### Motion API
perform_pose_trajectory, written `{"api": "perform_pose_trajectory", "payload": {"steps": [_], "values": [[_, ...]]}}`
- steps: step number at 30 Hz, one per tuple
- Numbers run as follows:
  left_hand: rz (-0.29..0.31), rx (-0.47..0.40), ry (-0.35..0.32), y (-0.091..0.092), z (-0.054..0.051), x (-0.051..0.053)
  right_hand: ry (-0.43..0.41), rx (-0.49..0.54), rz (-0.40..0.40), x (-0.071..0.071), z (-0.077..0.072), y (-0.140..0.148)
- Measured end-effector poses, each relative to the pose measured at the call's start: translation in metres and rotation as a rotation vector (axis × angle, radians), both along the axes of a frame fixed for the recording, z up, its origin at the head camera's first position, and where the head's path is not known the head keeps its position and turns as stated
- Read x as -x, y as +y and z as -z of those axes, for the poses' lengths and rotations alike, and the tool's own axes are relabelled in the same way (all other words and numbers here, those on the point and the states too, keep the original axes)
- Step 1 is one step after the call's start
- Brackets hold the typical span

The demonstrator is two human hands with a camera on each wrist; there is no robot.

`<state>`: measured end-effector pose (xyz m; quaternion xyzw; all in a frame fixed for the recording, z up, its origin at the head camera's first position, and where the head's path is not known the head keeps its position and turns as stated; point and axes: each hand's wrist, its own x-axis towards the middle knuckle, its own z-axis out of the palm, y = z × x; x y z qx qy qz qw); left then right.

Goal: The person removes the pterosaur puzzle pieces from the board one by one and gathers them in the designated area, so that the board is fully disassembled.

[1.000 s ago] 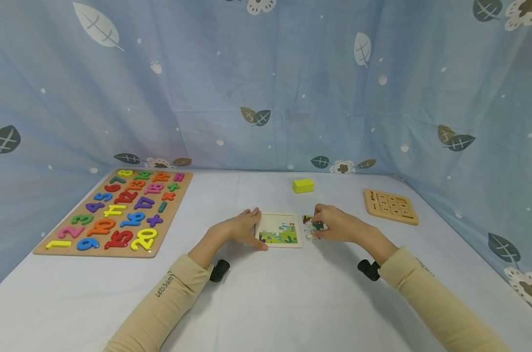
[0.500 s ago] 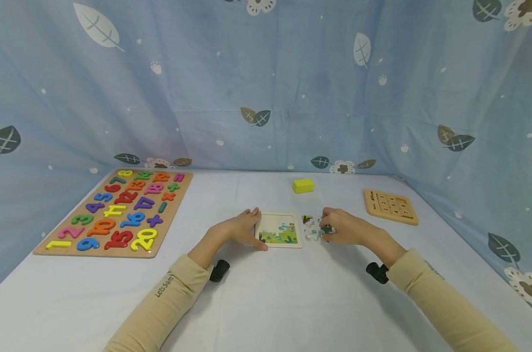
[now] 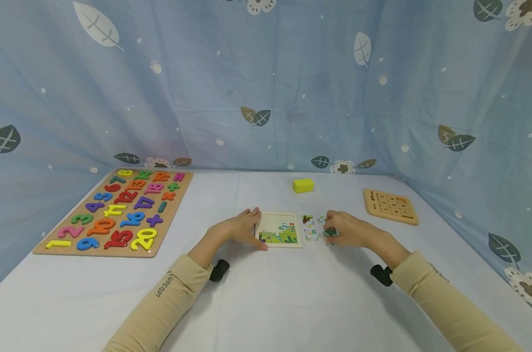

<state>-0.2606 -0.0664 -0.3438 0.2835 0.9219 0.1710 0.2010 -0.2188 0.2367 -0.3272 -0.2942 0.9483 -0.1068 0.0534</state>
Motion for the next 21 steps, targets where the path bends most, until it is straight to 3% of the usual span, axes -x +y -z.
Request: {"api": "perform_pose_trajectory", "payload": {"steps": [11,21], "values": [[-0.001,-0.005,-0.001,0.0003,0.0011,0.0005,0.013,-0.001,-0.012,0.0000,0.0037,0.0025],[-0.001,-0.001,-0.008,0.0003,0.0021,0.0006,0.022,-0.009,0.033,0.0032,0.0082,0.0049]]}}
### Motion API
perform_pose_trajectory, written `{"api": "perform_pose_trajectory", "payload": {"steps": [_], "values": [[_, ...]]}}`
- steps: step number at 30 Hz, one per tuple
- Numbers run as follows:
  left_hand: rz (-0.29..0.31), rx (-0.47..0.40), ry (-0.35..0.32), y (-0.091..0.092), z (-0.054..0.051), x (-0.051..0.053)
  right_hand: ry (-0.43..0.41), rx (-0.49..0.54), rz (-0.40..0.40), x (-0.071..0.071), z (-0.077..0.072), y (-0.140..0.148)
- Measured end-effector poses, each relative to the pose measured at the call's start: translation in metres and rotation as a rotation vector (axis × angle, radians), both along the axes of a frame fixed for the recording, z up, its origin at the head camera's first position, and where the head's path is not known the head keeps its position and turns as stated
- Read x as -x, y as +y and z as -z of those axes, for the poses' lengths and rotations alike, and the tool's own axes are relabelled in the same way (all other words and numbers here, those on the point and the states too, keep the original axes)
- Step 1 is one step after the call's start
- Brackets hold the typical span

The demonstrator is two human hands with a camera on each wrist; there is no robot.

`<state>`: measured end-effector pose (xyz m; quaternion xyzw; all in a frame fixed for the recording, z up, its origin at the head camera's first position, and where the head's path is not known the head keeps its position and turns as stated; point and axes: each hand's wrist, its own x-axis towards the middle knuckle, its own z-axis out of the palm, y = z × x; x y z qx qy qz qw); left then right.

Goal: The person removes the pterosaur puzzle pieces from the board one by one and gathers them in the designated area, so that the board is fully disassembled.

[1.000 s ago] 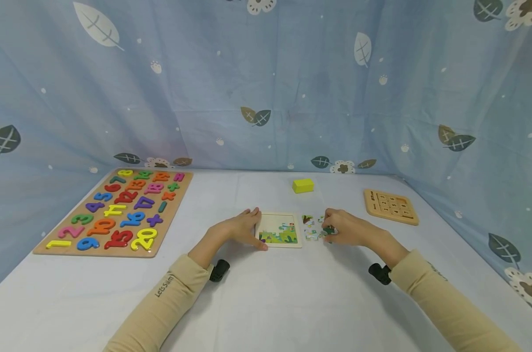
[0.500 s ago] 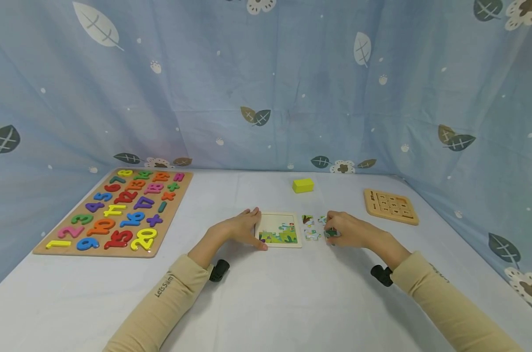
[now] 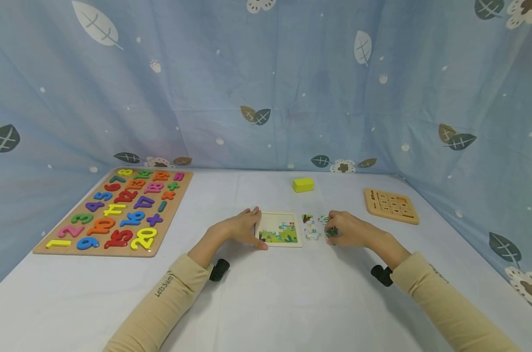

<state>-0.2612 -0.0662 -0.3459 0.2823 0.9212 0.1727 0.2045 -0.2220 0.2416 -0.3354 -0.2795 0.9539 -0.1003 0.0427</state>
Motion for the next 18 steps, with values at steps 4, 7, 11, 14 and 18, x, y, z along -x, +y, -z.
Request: {"api": "perform_pose_trajectory", "payload": {"steps": [4,7,11,14,18], "values": [[0.000,-0.001,0.003,0.0008,0.0003,0.0001,-0.017,-0.002,0.042,0.0005,-0.0006,-0.0006],[0.002,-0.004,0.004,0.0012,0.0000,-0.0001,-0.033,0.003,0.065,0.0005,-0.0007,-0.0004],[0.004,-0.006,0.006,0.0010,-0.0003,0.0004,-0.044,0.014,0.074,0.0005,-0.0010,-0.0006],[0.005,-0.003,0.006,0.0005,-0.0008,0.0006,-0.039,0.014,0.063,0.0008,-0.0015,-0.0008],[0.005,0.001,0.009,0.0002,-0.0008,0.0005,-0.031,0.015,0.054,0.0010,-0.0025,-0.0020]]}}
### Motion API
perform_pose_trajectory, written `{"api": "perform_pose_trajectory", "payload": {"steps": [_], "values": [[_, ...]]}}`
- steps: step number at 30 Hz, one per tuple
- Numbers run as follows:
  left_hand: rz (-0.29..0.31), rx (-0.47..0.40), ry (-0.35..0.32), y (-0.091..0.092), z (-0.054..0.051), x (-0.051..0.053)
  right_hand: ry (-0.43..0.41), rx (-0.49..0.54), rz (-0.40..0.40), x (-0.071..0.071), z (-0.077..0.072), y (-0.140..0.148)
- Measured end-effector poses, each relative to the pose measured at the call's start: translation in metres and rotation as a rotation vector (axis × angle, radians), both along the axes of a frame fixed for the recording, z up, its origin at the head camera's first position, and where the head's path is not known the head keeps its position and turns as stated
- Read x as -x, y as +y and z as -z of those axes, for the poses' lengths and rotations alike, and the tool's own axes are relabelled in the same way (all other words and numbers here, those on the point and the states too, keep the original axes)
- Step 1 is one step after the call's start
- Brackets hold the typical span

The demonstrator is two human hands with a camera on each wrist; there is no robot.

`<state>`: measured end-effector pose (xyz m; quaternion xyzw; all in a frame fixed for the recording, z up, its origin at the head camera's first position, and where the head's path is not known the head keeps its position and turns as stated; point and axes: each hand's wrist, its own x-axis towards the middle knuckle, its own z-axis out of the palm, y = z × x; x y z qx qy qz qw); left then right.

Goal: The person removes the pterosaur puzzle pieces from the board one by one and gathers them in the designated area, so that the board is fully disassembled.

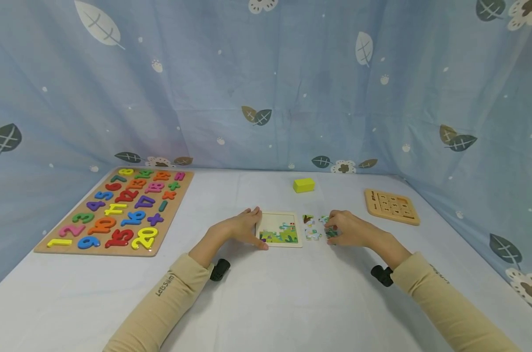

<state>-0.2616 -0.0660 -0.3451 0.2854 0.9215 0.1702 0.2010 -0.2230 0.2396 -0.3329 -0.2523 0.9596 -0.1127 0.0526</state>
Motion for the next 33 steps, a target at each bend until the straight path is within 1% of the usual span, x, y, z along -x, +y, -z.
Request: {"api": "perform_pose_trajectory", "payload": {"steps": [6,12,16,23,29,33], "values": [[0.001,0.002,0.015,0.001,0.001,0.001,0.003,0.007,0.000,0.000,-0.002,-0.005],[-0.002,0.000,0.010,0.000,0.001,0.000,0.009,0.018,-0.030,0.004,-0.003,-0.012],[0.006,0.007,0.007,0.000,0.000,0.000,0.003,0.026,-0.037,0.005,-0.003,-0.020],[0.001,0.005,0.008,0.000,0.005,0.003,-0.001,0.048,-0.064,0.009,-0.002,-0.037],[-0.002,0.005,0.007,0.001,0.003,0.002,-0.010,0.043,-0.094,0.014,-0.001,-0.052],[-0.004,0.004,0.003,0.001,0.002,0.001,0.000,0.044,-0.126,0.018,0.001,-0.061]]}}
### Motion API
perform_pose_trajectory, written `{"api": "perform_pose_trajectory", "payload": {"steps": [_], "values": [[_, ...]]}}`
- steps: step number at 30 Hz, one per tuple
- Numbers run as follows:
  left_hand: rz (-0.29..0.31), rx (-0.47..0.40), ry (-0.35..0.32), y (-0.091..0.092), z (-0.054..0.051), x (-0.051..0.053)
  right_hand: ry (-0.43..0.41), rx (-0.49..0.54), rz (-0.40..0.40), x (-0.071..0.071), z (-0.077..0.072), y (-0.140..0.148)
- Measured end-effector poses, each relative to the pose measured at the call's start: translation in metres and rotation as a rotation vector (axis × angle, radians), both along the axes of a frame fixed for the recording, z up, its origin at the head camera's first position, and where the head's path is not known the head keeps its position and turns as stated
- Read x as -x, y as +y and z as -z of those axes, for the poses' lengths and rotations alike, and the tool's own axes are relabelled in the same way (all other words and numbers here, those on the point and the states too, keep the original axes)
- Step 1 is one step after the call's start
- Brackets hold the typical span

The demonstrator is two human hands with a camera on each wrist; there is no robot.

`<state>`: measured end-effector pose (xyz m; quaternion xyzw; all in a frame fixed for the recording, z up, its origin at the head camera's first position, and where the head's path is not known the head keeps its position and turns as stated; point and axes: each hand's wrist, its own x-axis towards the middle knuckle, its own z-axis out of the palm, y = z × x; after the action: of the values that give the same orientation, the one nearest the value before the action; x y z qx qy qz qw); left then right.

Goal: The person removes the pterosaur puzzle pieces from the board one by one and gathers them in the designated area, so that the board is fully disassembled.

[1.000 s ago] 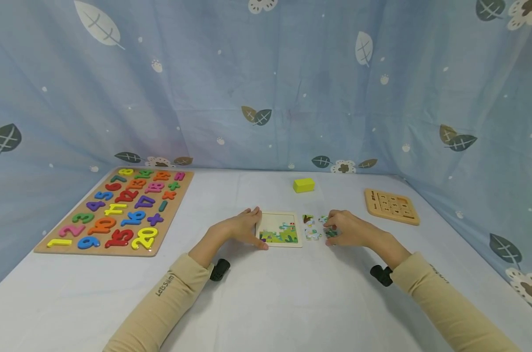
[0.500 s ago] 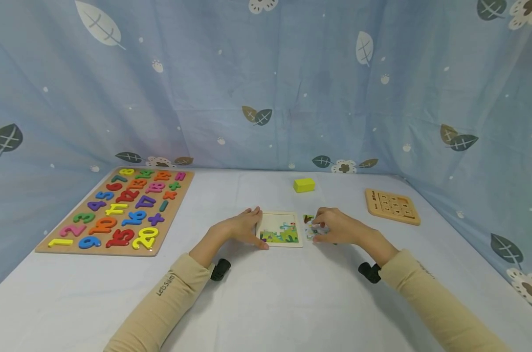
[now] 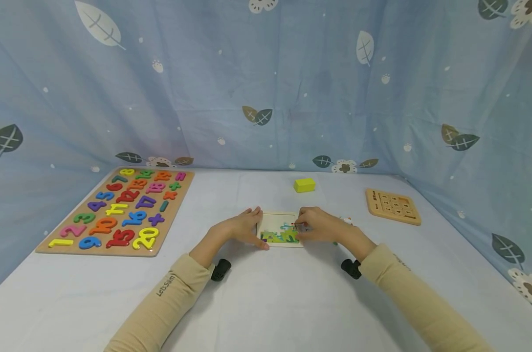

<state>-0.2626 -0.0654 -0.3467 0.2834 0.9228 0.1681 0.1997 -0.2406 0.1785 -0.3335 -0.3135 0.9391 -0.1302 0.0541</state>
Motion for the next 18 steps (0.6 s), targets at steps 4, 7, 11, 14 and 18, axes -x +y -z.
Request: {"api": "perform_pose_trajectory", "payload": {"steps": [4,7,11,14,18], "values": [[-0.001,0.005,-0.003,0.000,0.000,0.000,0.009,0.004,-0.021,0.002,0.001,-0.006],[-0.002,0.009,-0.003,0.001,0.001,0.001,0.002,0.008,-0.026,0.004,0.000,-0.009],[-0.004,0.011,-0.001,0.001,0.000,0.001,-0.023,0.004,-0.010,0.006,0.000,-0.013],[-0.003,0.011,0.001,0.001,0.000,0.001,-0.035,-0.020,0.012,0.007,0.001,-0.017],[-0.003,0.013,0.003,0.000,0.001,0.001,-0.036,-0.052,0.025,0.008,0.001,-0.021]]}}
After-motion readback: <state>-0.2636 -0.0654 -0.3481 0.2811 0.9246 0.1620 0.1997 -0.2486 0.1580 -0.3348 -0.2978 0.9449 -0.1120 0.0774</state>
